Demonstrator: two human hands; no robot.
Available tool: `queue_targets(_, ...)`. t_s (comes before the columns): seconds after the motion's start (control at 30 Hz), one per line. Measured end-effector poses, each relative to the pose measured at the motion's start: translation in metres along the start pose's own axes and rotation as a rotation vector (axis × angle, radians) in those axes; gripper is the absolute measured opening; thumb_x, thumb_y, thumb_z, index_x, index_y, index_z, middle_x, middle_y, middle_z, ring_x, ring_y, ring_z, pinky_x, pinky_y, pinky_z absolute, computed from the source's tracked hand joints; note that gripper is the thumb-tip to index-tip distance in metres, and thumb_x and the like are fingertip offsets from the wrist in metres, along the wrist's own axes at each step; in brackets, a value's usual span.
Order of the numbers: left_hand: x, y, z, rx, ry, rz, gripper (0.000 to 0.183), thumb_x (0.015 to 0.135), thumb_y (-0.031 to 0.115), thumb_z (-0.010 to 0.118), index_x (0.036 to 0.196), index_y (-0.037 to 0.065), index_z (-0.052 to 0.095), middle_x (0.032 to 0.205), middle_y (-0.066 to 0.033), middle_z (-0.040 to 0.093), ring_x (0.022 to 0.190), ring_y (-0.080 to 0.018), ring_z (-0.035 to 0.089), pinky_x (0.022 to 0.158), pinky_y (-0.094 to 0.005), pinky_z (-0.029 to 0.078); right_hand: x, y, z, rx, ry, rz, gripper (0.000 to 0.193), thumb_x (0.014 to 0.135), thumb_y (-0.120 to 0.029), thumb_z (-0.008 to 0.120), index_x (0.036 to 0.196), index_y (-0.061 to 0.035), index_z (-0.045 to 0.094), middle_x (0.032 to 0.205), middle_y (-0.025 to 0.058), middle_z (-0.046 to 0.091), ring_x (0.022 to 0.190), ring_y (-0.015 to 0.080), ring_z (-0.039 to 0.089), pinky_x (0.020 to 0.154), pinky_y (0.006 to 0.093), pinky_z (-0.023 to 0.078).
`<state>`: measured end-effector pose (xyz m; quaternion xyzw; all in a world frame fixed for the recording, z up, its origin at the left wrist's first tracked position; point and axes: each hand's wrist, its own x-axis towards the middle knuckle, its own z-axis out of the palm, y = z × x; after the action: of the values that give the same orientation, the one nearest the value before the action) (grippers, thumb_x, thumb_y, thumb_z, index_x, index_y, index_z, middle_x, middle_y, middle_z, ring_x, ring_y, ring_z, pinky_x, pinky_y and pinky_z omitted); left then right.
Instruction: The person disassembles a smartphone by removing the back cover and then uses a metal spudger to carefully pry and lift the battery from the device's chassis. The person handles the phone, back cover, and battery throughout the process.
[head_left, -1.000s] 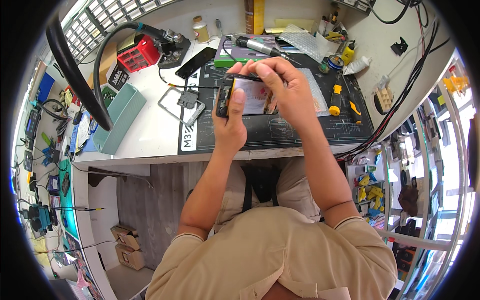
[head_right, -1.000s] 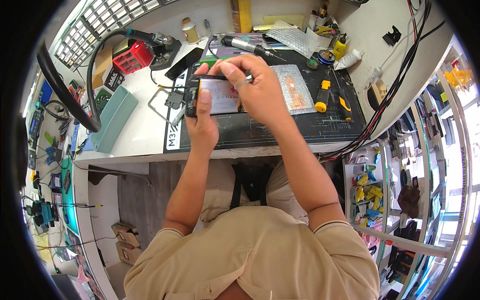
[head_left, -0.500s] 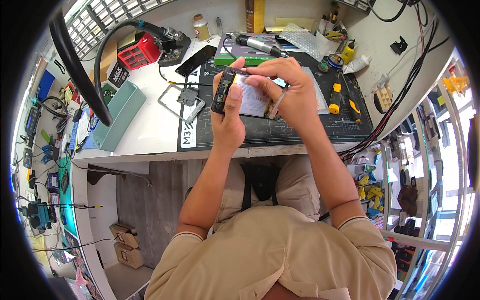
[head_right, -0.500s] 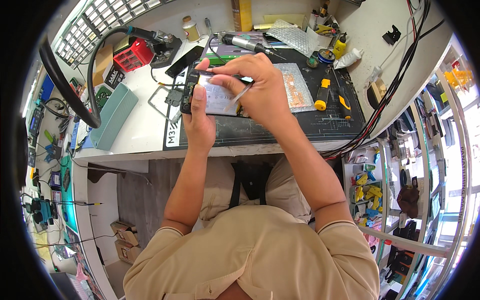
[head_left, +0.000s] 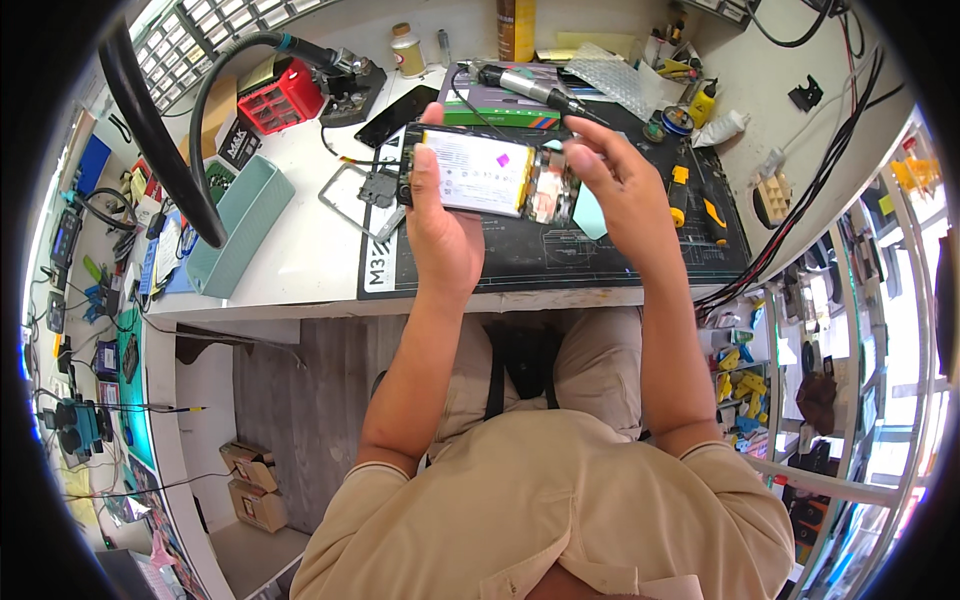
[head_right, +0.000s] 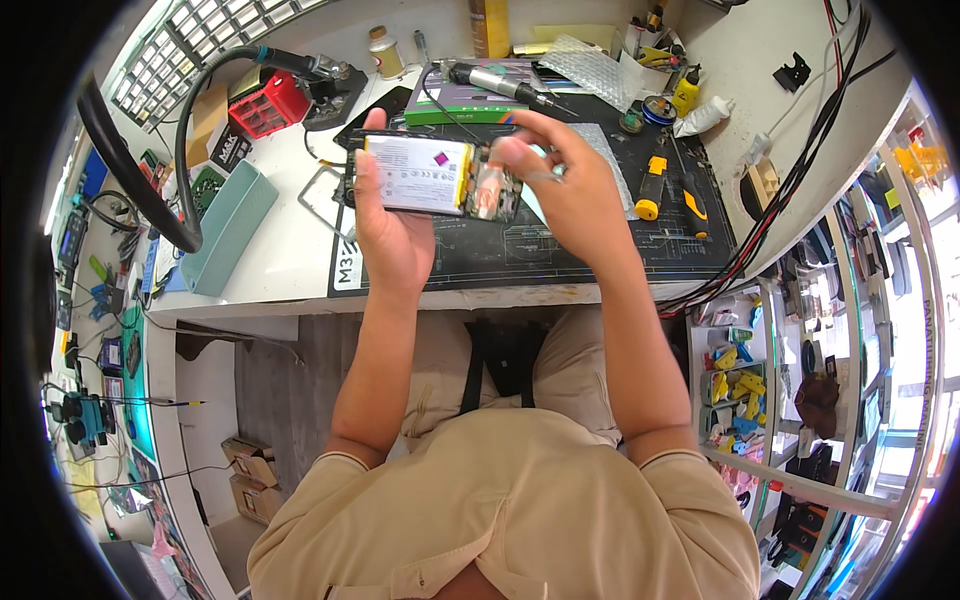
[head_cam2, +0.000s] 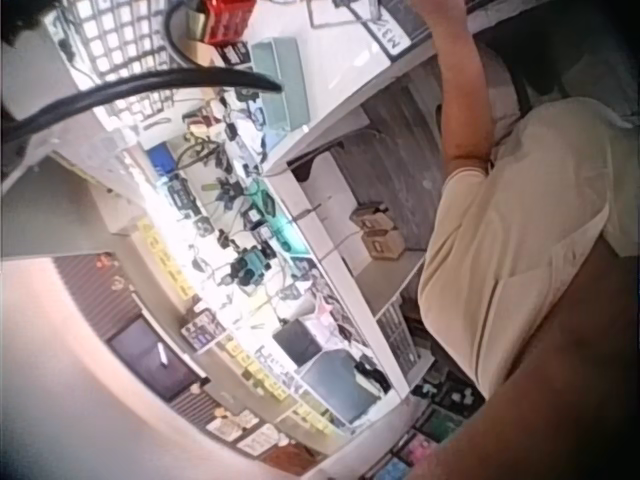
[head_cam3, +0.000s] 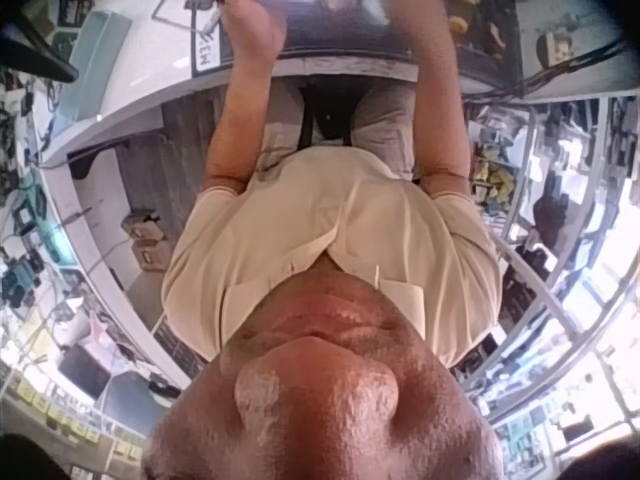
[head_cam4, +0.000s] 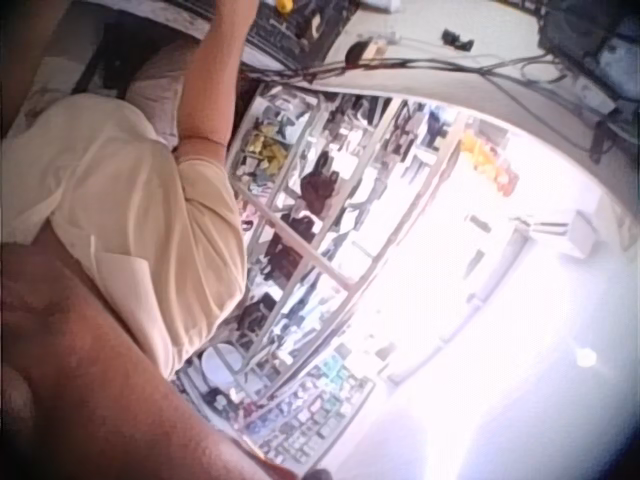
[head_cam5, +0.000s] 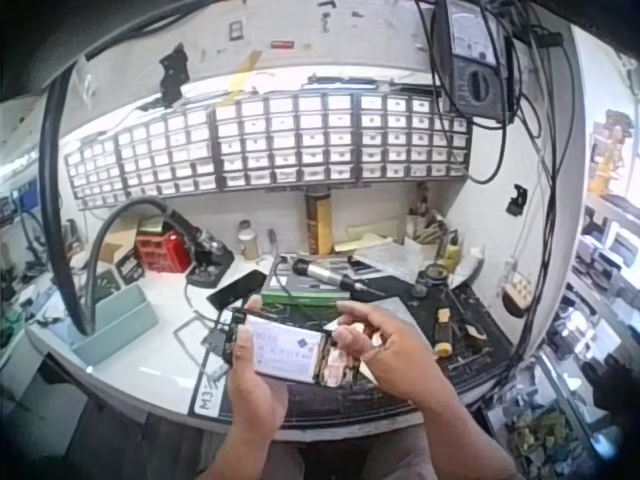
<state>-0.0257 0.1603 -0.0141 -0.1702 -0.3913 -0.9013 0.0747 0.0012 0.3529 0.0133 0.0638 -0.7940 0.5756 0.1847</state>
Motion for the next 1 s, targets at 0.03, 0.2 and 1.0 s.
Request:
queue_targets(0.03, 0.000, 0.002, 0.003, -0.055, 0.011, 0.005, 0.059, 0.115, 0.048, 0.048, 0.164, 0.017, 0.041, 0.148, -0.0069, 0.060, 0.137, -0.0204, 0.058, 0.118, -0.0406, 0.044, -0.010, 0.008, 0.004, 0.096, 0.015, 0.074, 0.060, 0.104, -0.048, 0.073, 0.142, -0.0024, 0.067, 0.117, 0.0081, 0.075, 0.099, 0.0116, 0.063, 0.087, 0.0280, 0.052)
queue_targets(0.2, -0.013, -0.007, 0.012, -0.175, -0.009, -0.025, 0.061, 0.115, 0.049, 0.048, 0.166, 0.018, 0.037, 0.149, -0.0044, 0.058, 0.135, -0.0200, 0.059, 0.112, -0.0406, 0.050, -0.047, -0.002, 0.029, 0.347, -0.089, 0.430, 0.048, 0.101, -0.042, 0.079, 0.125, -0.0003, 0.073, 0.105, 0.0032, 0.075, 0.096, 0.0087, 0.063, 0.088, 0.0252, 0.049)
queue_targets(1.0, -0.027, -0.010, -0.033, 0.243, -0.052, -0.183, 0.056, 0.116, 0.037, 0.050, 0.155, -0.003, 0.048, 0.133, -0.0118, 0.067, 0.123, -0.0170, 0.064, 0.105, -0.0330, 0.053, 0.030, 0.018, 0.037, 0.375, -0.304, -0.089, 0.047, 0.101, -0.026, 0.081, 0.135, -0.0008, 0.061, 0.117, 0.0070, 0.075, 0.101, 0.0108, 0.069, 0.090, 0.0303, 0.056)
